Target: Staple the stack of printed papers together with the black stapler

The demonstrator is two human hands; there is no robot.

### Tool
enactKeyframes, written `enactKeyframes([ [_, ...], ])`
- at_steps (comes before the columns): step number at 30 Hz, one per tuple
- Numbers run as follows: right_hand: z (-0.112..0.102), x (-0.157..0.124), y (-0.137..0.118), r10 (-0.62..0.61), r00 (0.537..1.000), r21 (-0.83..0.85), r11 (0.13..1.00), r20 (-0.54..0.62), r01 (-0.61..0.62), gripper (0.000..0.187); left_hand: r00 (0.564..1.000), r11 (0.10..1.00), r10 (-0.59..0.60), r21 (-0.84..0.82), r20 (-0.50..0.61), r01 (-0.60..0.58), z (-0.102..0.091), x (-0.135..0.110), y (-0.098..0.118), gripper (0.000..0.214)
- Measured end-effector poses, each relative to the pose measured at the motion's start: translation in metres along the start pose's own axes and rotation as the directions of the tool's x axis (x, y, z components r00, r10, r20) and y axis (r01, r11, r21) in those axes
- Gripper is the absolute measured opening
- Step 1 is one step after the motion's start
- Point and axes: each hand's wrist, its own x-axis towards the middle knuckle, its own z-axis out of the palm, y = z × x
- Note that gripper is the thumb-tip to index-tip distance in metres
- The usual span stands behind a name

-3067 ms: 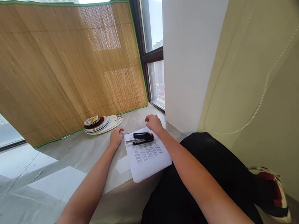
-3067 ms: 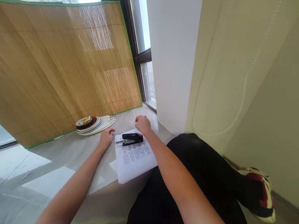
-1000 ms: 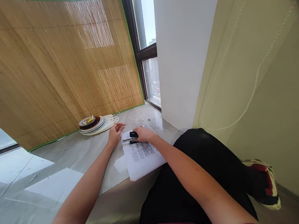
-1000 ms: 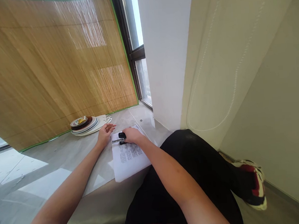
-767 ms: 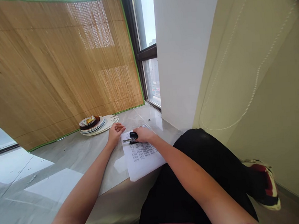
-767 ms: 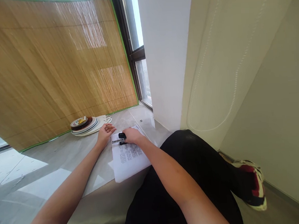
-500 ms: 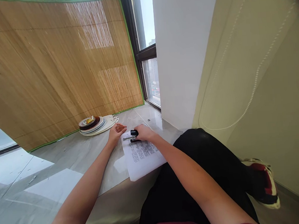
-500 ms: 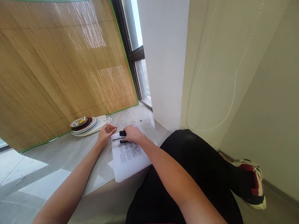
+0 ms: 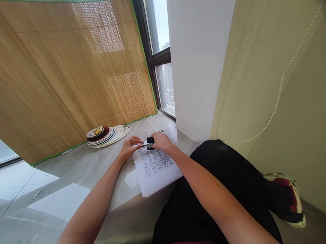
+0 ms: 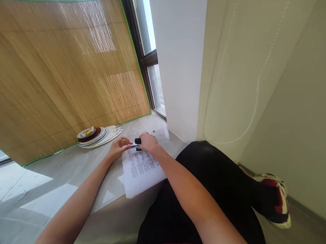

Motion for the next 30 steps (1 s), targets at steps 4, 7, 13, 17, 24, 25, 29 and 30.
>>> enactKeyframes([
  [4, 0.001, 0.0, 0.001, -0.006, 1.0, -0.007, 1.0, -0.004, 0.006, 0.034, 0.997, 0.997, -0.013, 0.082, 0.073, 0.007, 0.0, 0.0, -0.002, 0.049],
  [7, 0.0, -0.001, 0.0, -0.007, 1.0, -0.013, 1.0, -0.004, 0.007, 0.035, 0.998, 0.993, -0.016, 0.117, 0.057, 0.009, 0.0, 0.001, -0.003, 0.05],
  [13, -0.002, -0.002, -0.002, -0.021, 1.0, -0.033, 0.999, 0.013, 0.021, 0.034, 0.995, 0.991, -0.017, 0.13, 0.095, 0.005, 0.001, 0.001, -0.004, 0.048],
  [17, -0.002, -0.002, -0.002, -0.027, 1.0, -0.04, 0.999, 0.015, 0.028, 0.035, 0.993, 0.972, 0.027, 0.23, 0.114, -0.052, 0.001, -0.001, -0.003, 0.035],
  [24, -0.001, -0.002, 0.001, -0.01, 1.0, -0.008, 1.0, 0.009, 0.011, 0.033, 0.971, 0.926, 0.167, 0.311, 0.171, -0.214, -0.001, -0.003, 0.006, 0.026],
  [25, -0.001, -0.002, 0.001, -0.009, 1.0, -0.003, 1.0, 0.007, 0.009, 0.033, 0.97, 0.921, 0.179, 0.319, 0.165, -0.224, -0.001, -0.004, 0.006, 0.025],
  [29, -0.004, -0.002, 0.002, 0.001, 1.0, 0.01, 1.0, 0.01, -0.001, 0.033, 0.964, 0.902, 0.222, 0.344, 0.146, -0.26, -0.001, -0.004, 0.006, 0.022],
  [30, -0.004, -0.002, 0.002, 0.004, 1.0, 0.011, 1.0, 0.013, -0.005, 0.033, 0.96, 0.899, 0.236, 0.343, 0.148, -0.273, -0.001, -0.004, 0.006, 0.022],
])
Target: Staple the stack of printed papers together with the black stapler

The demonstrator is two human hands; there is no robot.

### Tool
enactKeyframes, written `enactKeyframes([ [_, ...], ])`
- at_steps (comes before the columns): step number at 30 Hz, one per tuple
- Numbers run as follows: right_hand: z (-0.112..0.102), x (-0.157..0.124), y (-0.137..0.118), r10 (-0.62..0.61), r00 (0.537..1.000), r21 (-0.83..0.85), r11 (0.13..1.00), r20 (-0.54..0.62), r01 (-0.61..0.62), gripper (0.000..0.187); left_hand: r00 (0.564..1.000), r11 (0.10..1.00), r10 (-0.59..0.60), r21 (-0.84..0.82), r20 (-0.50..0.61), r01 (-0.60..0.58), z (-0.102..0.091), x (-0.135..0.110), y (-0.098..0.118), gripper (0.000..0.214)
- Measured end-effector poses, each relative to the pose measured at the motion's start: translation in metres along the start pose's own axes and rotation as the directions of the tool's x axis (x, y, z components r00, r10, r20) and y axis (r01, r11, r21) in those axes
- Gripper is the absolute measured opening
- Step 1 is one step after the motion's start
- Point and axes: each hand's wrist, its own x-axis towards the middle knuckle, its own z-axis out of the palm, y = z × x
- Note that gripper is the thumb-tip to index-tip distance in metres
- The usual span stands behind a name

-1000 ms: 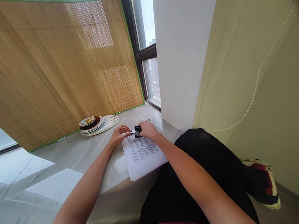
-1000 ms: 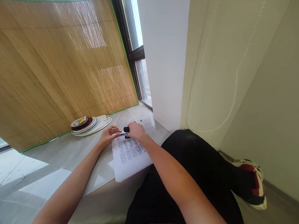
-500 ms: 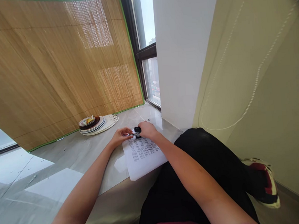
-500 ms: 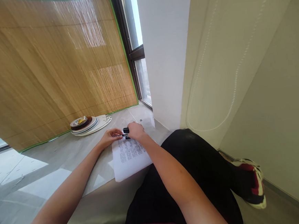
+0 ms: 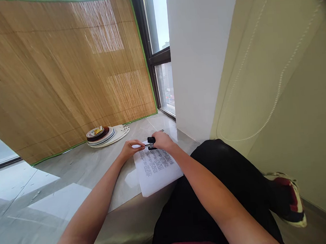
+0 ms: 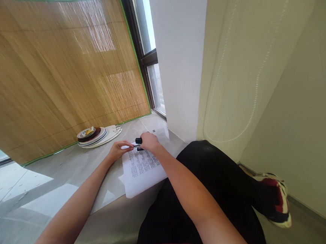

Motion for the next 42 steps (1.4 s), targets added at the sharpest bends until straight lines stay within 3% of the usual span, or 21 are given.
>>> enactKeyframes([
  [5, -0.003, -0.001, 0.002, 0.014, 1.0, 0.029, 0.999, -0.001, -0.014, 0.033, 0.998, 0.998, 0.054, 0.011, -0.018, -0.054, -0.001, 0.0, 0.003, 0.017],
  [9, -0.008, -0.001, 0.005, 0.028, 1.0, 0.066, 0.997, -0.004, -0.027, 0.032, 0.998, 0.999, 0.032, -0.004, -0.059, -0.032, -0.002, 0.0, 0.009, 0.019],
  [17, -0.017, -0.001, 0.014, 0.045, 0.999, 0.07, 0.996, 0.004, -0.045, 0.032, 0.999, 0.999, -0.029, -0.042, -0.015, 0.028, -0.004, 0.001, 0.015, 0.026],
  [21, -0.012, -0.001, 0.012, -0.094, 0.996, 0.03, 0.995, 0.0, 0.094, 0.027, 0.999, 0.994, -0.045, -0.098, 0.015, 0.046, 0.001, 0.001, 0.01, 0.027],
  [26, 0.005, 0.001, -0.002, -0.254, 0.967, 0.002, 0.967, -0.001, 0.254, 0.026, 0.997, 0.986, -0.043, -0.165, -0.057, 0.034, 0.011, 0.0, -0.002, 0.045],
  [31, 0.018, 0.0, -0.007, -0.374, 0.927, -0.035, 0.927, 0.002, 0.374, 0.035, 0.999, 0.997, -0.048, -0.063, 0.015, 0.048, 0.013, -0.002, -0.007, 0.042],
  [33, 0.022, 0.0, -0.006, -0.342, 0.939, -0.004, 0.94, -0.017, 0.342, 0.038, 0.998, 0.997, -0.063, -0.039, 0.018, 0.064, 0.01, -0.002, -0.007, 0.041],
  [38, 0.033, 0.005, -0.011, -0.211, 0.977, 0.045, 0.976, -0.024, 0.211, 0.033, 0.979, 0.98, -0.132, -0.169, -0.159, 0.104, 0.001, 0.001, -0.011, 0.044],
  [42, 0.041, 0.006, -0.013, -0.209, 0.978, 0.015, 0.978, 0.001, 0.209, 0.03, 0.876, 0.923, -0.295, -0.352, -0.381, 0.157, -0.004, 0.002, -0.017, 0.045],
])
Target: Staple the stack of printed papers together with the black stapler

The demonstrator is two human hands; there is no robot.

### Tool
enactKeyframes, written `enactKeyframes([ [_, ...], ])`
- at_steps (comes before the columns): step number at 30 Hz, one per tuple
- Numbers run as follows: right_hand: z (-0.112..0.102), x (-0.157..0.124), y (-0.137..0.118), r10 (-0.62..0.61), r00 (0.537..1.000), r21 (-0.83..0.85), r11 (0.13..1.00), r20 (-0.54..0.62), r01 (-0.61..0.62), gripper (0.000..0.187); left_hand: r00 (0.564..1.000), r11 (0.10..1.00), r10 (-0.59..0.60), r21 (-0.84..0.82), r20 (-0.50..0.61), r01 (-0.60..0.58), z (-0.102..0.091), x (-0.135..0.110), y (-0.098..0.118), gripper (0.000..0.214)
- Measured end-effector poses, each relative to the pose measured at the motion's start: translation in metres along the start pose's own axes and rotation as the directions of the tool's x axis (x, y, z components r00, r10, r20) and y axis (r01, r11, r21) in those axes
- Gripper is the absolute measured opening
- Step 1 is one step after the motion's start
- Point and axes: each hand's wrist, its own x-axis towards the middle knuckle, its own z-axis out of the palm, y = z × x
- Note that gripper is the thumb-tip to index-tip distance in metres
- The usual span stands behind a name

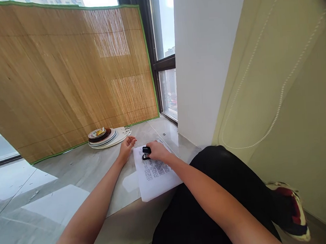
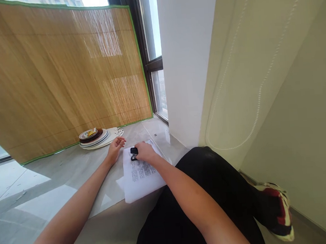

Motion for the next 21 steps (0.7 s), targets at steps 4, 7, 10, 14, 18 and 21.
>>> enactKeyframes([
  [4, -0.016, 0.002, 0.023, 0.045, 0.997, 0.008, 0.999, 0.066, -0.046, 0.037, 0.996, 0.997, -0.051, -0.055, -0.069, 0.048, -0.002, 0.002, -0.002, 0.044],
  [7, -0.043, 0.011, 0.053, 0.016, 0.977, 0.115, 0.993, 0.212, -0.041, 0.049, 0.995, 0.991, -0.087, -0.11, -0.048, 0.081, -0.001, 0.002, -0.002, 0.045],
  [10, -0.061, 0.024, 0.083, 0.159, 0.983, 0.163, 0.971, 0.096, -0.173, 0.042, 0.994, 0.985, -0.088, -0.157, -0.068, 0.076, 0.0, 0.002, -0.002, 0.045],
  [14, -0.042, 0.036, 0.108, 0.205, 0.978, -0.089, 0.974, -0.031, -0.207, 0.036, 0.988, 0.99, -0.06, -0.136, -0.145, 0.04, -0.002, 0.004, -0.004, 0.044],
  [18, -0.003, 0.043, 0.104, 0.212, 0.975, -0.12, 0.972, 0.069, -0.203, 0.048, 0.967, 0.985, -0.077, -0.17, -0.242, 0.036, -0.004, 0.006, -0.008, 0.041],
  [21, 0.018, 0.054, 0.083, 0.209, 0.973, -0.14, 0.971, 0.099, -0.195, 0.053, 0.953, 0.981, -0.062, -0.193, -0.297, 0.004, -0.003, 0.008, -0.009, 0.043],
])
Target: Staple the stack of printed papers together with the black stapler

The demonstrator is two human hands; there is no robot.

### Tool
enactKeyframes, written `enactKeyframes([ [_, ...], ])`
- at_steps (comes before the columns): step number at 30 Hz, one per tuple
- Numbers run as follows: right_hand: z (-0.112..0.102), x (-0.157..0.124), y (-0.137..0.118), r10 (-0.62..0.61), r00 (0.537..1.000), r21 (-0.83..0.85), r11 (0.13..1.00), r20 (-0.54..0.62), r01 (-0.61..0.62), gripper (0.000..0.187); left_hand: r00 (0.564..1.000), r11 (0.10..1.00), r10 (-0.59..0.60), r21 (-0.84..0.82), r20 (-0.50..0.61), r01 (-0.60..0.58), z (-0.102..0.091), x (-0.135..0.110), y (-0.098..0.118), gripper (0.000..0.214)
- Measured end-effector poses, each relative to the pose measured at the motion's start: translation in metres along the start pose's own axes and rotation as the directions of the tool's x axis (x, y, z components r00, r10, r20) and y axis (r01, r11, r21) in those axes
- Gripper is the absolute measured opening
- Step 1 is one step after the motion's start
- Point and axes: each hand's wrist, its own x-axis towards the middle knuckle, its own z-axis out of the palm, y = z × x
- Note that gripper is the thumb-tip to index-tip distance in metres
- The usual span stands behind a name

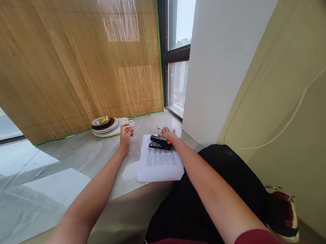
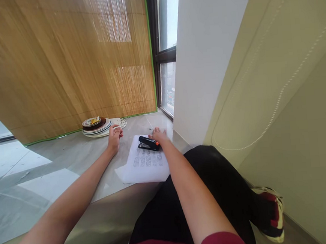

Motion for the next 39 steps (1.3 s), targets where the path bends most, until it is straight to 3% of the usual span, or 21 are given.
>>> enactKeyframes([
  [5, 0.021, 0.013, -0.06, -0.141, 0.988, -0.031, 0.99, -0.058, 0.139, 0.055, 0.996, 0.998, 0.06, 0.011, -0.069, -0.059, -0.003, 0.004, 0.0, 0.038],
  [9, 0.034, 0.016, -0.106, -0.333, 0.938, -0.046, 0.943, -0.097, 0.33, 0.048, 0.992, 0.998, 0.051, 0.028, -0.119, -0.048, -0.009, 0.011, -0.004, 0.032],
  [12, 0.038, 0.019, -0.13, -0.428, 0.899, -0.022, 0.904, -0.094, 0.427, 0.048, 0.991, 0.999, 0.05, 0.024, -0.123, -0.047, -0.015, 0.018, -0.009, 0.031],
  [14, 0.04, 0.023, -0.137, -0.426, 0.9, -0.002, 0.904, -0.094, 0.427, 0.053, 0.988, 0.998, 0.061, 0.006, -0.143, -0.061, -0.02, 0.021, -0.011, 0.031],
  [19, 0.039, 0.039, -0.124, -0.334, 0.938, -0.001, 0.942, -0.095, 0.335, 0.069, 0.974, 1.0, 0.017, -0.02, -0.224, -0.022, -0.024, 0.024, -0.008, 0.03],
  [25, 0.033, 0.06, -0.101, -0.201, 0.977, 0.021, 0.979, -0.063, 0.203, 0.08, 0.979, 1.0, 0.004, -0.013, -0.202, -0.006, -0.015, 0.014, 0.0, 0.022],
  [33, 0.042, 0.051, -0.128, -0.43, 0.902, 0.036, 0.901, -0.039, 0.432, 0.053, 0.958, 0.995, -0.078, -0.074, -0.276, 0.06, -0.024, 0.02, 0.003, 0.024],
  [37, 0.034, 0.031, -0.098, -0.487, 0.873, 0.029, 0.872, -0.036, 0.488, 0.053, 0.954, 0.997, -0.069, -0.054, -0.293, 0.056, -0.022, 0.019, 0.002, 0.023],
  [39, 0.026, 0.022, -0.074, -0.492, 0.87, 0.029, 0.87, -0.009, 0.492, 0.052, 0.976, 0.997, -0.059, 0.044, -0.211, 0.07, -0.017, 0.015, 0.001, 0.017],
])
